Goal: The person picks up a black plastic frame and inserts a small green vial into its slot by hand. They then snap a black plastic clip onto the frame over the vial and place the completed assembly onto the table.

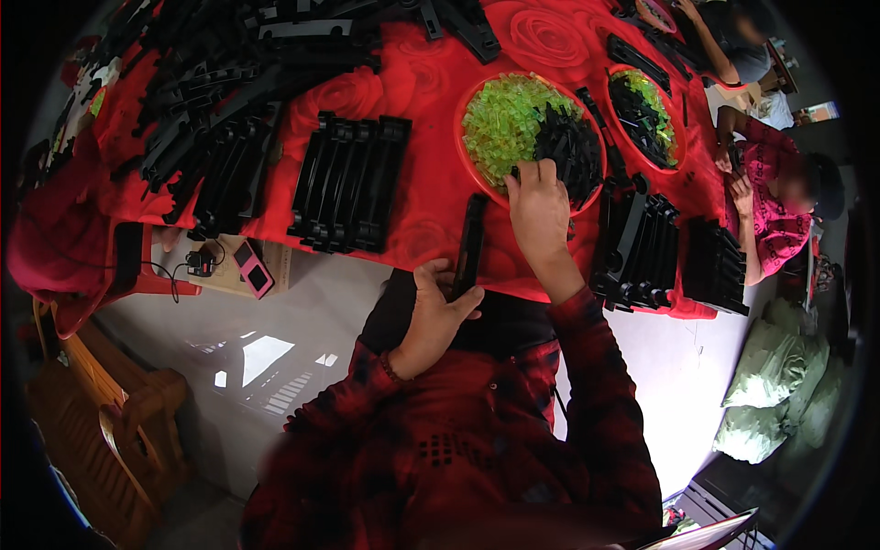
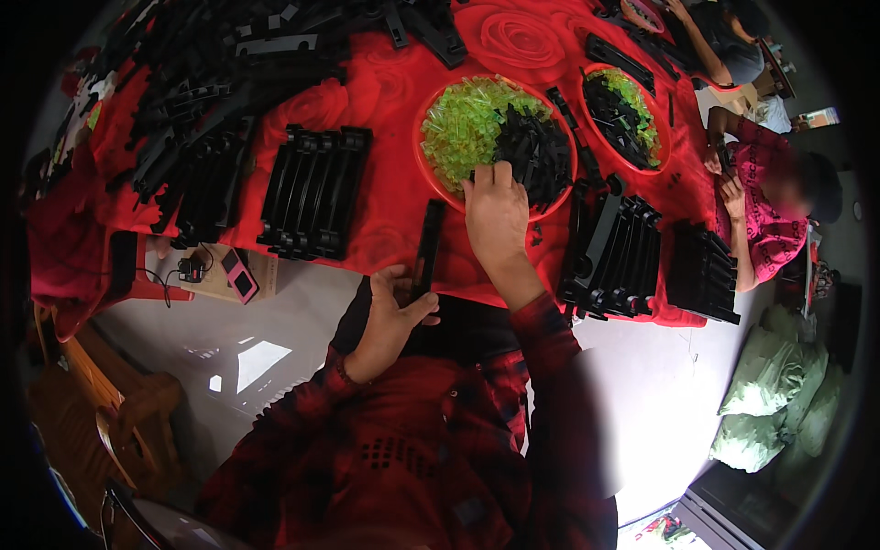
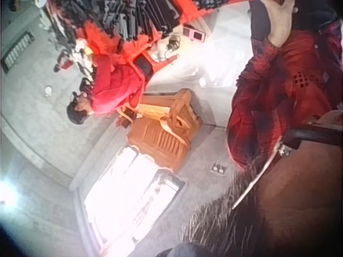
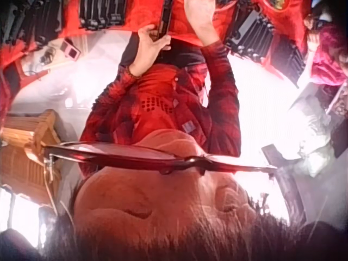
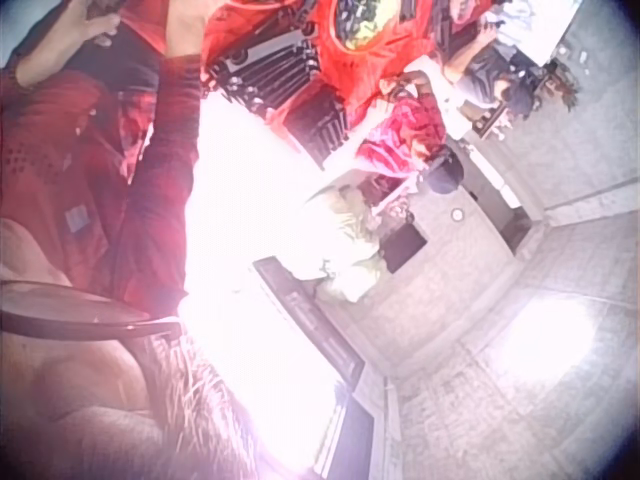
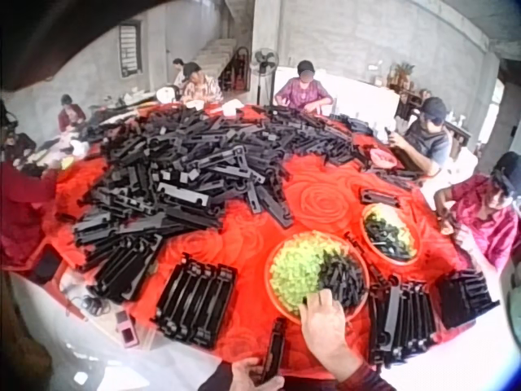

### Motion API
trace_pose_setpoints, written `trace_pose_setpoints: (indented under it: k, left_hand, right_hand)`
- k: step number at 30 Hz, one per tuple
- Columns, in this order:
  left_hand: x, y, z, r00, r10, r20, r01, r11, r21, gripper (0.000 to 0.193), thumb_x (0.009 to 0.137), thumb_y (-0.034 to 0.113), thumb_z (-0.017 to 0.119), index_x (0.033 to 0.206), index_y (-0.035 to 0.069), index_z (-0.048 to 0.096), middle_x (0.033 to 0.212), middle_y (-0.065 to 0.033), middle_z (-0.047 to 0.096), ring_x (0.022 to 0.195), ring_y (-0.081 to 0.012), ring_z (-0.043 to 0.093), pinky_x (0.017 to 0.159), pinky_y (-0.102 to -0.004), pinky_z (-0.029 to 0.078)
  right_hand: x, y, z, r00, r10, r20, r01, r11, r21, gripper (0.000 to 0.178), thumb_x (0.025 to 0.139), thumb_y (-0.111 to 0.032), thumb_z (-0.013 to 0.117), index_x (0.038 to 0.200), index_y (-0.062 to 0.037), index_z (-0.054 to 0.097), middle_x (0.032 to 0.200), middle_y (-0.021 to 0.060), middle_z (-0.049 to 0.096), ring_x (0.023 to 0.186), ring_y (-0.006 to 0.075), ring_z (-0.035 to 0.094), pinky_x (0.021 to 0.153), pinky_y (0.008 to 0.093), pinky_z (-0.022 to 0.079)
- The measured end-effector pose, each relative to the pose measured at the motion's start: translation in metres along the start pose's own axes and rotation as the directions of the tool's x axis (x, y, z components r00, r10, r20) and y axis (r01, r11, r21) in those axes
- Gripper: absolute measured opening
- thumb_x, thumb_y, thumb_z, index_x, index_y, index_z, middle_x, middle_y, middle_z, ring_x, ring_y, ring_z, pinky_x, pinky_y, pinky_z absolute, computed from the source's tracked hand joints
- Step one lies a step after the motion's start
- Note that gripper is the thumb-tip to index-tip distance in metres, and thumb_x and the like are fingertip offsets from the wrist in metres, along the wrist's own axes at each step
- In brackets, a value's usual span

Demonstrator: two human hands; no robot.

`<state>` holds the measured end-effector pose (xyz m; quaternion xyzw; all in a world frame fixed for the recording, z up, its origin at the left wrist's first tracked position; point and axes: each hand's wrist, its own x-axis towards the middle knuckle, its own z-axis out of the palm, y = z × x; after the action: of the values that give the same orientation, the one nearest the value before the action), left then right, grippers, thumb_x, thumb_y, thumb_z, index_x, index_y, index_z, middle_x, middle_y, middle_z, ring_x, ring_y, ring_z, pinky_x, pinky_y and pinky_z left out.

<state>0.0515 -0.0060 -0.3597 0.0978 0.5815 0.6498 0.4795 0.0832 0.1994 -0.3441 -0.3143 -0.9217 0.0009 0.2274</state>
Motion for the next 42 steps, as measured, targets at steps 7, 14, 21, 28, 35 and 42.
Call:
trace_pose_setpoints:
  k: [7, 14, 21, 28, 35, 42]
  left_hand:
    - [0.002, -0.011, -0.007, 0.999, 0.042, -0.01, -0.038, 0.976, 0.215, 0.063, 0.088, 0.003, 0.072, 0.13, -0.002, 0.025, 0.112, -0.013, 0.048, 0.093, -0.0162, 0.061, 0.077, -0.0296, 0.058]
    - [0.003, -0.018, -0.01, 0.996, 0.079, -0.04, -0.071, 0.983, 0.17, 0.064, 0.087, 0.006, 0.074, 0.128, -0.003, 0.027, 0.107, -0.0116, 0.052, 0.093, -0.0143, 0.057, 0.078, -0.0271, 0.054]
    - [0.0, -0.016, -0.011, 0.983, 0.175, -0.048, -0.15, 0.932, 0.33, 0.069, 0.085, 0.016, 0.079, 0.128, -0.002, 0.029, 0.103, -0.0137, 0.054, 0.089, -0.0176, 0.056, 0.078, -0.0308, 0.051]
    - [-0.003, -0.008, -0.013, 0.99, 0.134, -0.037, -0.113, 0.933, 0.34, 0.067, 0.087, 0.015, 0.077, 0.129, -0.002, 0.028, 0.11, -0.0118, 0.05, 0.098, -0.0155, 0.052, 0.084, -0.028, 0.048]
    - [-0.005, -0.009, -0.019, 0.99, 0.131, -0.051, -0.112, 0.953, 0.281, 0.061, 0.09, 0.014, 0.073, 0.13, -0.001, 0.029, 0.109, -0.0117, 0.051, 0.095, -0.0147, 0.054, 0.081, -0.0285, 0.049]
    - [-0.023, 0.01, -0.019, 0.873, 0.474, -0.112, -0.383, 0.81, 0.444, 0.036, 0.096, 0.01, 0.064, 0.125, 0.0, 0.045, 0.099, -0.0077, 0.057, 0.085, -0.0115, 0.056, 0.076, -0.0269, 0.049]
  right_hand:
    - [0.002, 0.0, 0.001, 1.0, 0.017, 0.004, -0.018, 0.999, 0.039, 0.023, 0.084, -0.016, 0.073, 0.096, -0.0037, 0.058, 0.095, 0.0137, 0.053, 0.082, 0.032, 0.064, 0.073, 0.0411, 0.053]
    - [0.003, 0.011, -0.004, 0.978, 0.19, -0.084, -0.125, 0.863, 0.49, 0.014, 0.086, -0.008, 0.069, 0.097, -0.0049, 0.062, 0.091, 0.0156, 0.059, 0.074, 0.0335, 0.063, 0.065, 0.0383, 0.053]
    - [0.004, 0.019, -0.028, 0.822, 0.423, 0.381, -0.471, 0.129, 0.872, 0.016, 0.094, -0.015, 0.069, 0.098, -0.0002, 0.063, 0.075, 0.0012, 0.06, 0.055, 0.0061, 0.053, 0.053, 0.0214, 0.042]
    - [-0.007, 0.027, -0.034, 0.801, 0.313, 0.51, -0.467, -0.205, 0.86, 0.017, 0.096, -0.017, 0.066, 0.102, -0.0017, 0.062, 0.082, 0.0015, 0.061, 0.062, 0.0081, 0.054, 0.056, 0.0227, 0.041]
    - [-0.014, 0.026, -0.037, 0.802, 0.219, 0.556, -0.479, -0.321, 0.817, 0.015, 0.098, -0.015, 0.064, 0.102, -0.0017, 0.062, 0.086, 0.0036, 0.063, 0.065, 0.01, 0.055, 0.059, 0.0243, 0.042]
    - [-0.043, 0.012, -0.047, 0.808, 0.025, 0.589, -0.554, -0.307, 0.774, 0.012, 0.098, -0.013, 0.062, 0.104, -0.0021, 0.062, 0.086, 0.0028, 0.062, 0.066, 0.0097, 0.057, 0.061, 0.0227, 0.046]
